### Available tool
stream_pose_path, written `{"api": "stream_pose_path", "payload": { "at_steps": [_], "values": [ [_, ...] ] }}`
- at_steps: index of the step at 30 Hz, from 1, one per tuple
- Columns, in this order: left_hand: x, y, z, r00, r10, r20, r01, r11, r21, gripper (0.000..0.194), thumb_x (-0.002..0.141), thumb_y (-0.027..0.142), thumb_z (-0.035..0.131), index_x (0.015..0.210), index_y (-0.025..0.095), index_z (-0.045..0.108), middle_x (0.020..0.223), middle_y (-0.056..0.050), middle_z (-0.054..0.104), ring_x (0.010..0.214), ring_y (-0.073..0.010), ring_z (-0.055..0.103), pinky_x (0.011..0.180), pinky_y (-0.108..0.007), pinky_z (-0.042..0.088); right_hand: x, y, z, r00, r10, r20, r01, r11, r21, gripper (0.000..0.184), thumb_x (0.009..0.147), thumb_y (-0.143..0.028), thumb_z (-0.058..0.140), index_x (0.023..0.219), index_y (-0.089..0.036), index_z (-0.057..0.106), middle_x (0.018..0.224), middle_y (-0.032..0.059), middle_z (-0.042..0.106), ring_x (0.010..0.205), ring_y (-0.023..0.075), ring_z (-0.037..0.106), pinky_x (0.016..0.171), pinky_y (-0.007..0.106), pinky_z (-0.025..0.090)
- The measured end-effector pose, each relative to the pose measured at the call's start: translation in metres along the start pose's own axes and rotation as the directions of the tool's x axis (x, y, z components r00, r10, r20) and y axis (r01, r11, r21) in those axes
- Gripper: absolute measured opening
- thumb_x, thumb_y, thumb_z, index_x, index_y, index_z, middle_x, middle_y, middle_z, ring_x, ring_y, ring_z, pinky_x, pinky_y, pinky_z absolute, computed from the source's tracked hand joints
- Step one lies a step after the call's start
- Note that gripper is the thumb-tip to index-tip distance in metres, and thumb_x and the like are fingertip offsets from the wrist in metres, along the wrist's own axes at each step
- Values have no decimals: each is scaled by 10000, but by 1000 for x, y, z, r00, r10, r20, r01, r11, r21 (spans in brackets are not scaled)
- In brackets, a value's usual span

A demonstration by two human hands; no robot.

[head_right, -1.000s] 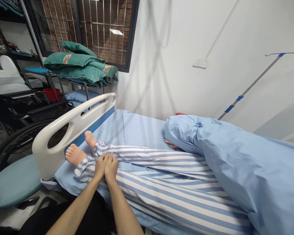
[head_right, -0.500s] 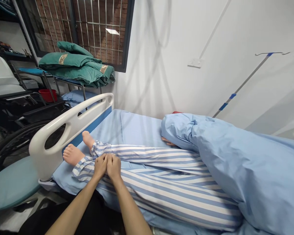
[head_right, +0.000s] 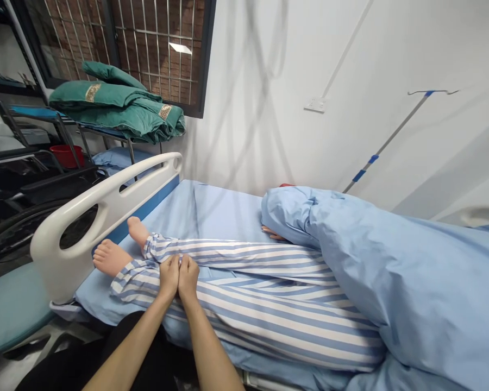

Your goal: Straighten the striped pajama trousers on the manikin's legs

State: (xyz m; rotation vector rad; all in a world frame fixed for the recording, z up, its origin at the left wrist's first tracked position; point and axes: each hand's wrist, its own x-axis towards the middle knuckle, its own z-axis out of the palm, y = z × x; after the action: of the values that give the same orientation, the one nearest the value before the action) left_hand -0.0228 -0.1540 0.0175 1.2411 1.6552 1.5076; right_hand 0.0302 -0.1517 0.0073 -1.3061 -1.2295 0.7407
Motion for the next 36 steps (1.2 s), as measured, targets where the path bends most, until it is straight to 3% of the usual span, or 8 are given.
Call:
{"api": "stream_pose_path", "payload": {
  "at_steps": [7,14,19,24,28,32,36],
  "values": [
    [-5,-10,-2,998,52,30,-55,993,102,345,818,365,346,536,177,411,494,22,462,514,-95,404,545,-219,284,2,-4,-2,1000,2,30,-2,1000,-30,391,831,-404,352,525,-177,439,501,-11,481,505,114,398,494,230,301],
    [-9,-9,-1,986,122,117,-146,963,225,325,827,318,335,548,177,425,532,12,502,530,-97,425,555,-225,264,-4,-13,-29,982,-77,173,102,985,-139,381,836,-389,371,564,-158,505,535,2,524,517,113,416,509,227,286],
    [-13,-10,2,977,136,162,-187,914,360,338,842,317,321,560,183,453,539,5,531,538,-102,452,567,-231,264,-7,-2,-32,994,-37,103,52,988,-146,404,842,-398,352,534,-162,466,502,-9,486,505,110,392,508,231,276],
    [-13,-1,8,958,160,238,-262,828,497,293,838,311,338,684,190,557,653,-43,608,627,-142,515,600,-244,284,-5,0,-34,1000,0,27,0,1000,11,397,828,-420,368,518,-174,400,490,-26,429,497,99,360,477,222,286],
    [-14,14,16,945,174,275,-274,883,381,305,829,328,353,621,184,523,599,-26,575,580,-126,490,578,-233,286,-3,2,-38,998,63,-19,-60,988,145,397,827,-440,352,556,-164,443,514,-11,464,507,103,386,481,224,324],
    [-22,13,24,982,99,158,-126,978,166,345,832,325,320,537,182,430,508,11,485,511,-99,425,535,-215,284,-2,7,-38,998,65,-5,-64,988,139,384,815,-444,378,557,-166,435,517,-13,448,510,101,375,476,222,325],
    [-29,5,25,982,109,154,-142,966,218,320,828,326,342,560,187,448,515,10,494,524,-105,432,562,-222,285,0,9,-38,996,88,-26,-84,986,147,374,805,-444,387,540,-179,385,498,-31,392,500,95,343,465,220,310]
  ]
}}
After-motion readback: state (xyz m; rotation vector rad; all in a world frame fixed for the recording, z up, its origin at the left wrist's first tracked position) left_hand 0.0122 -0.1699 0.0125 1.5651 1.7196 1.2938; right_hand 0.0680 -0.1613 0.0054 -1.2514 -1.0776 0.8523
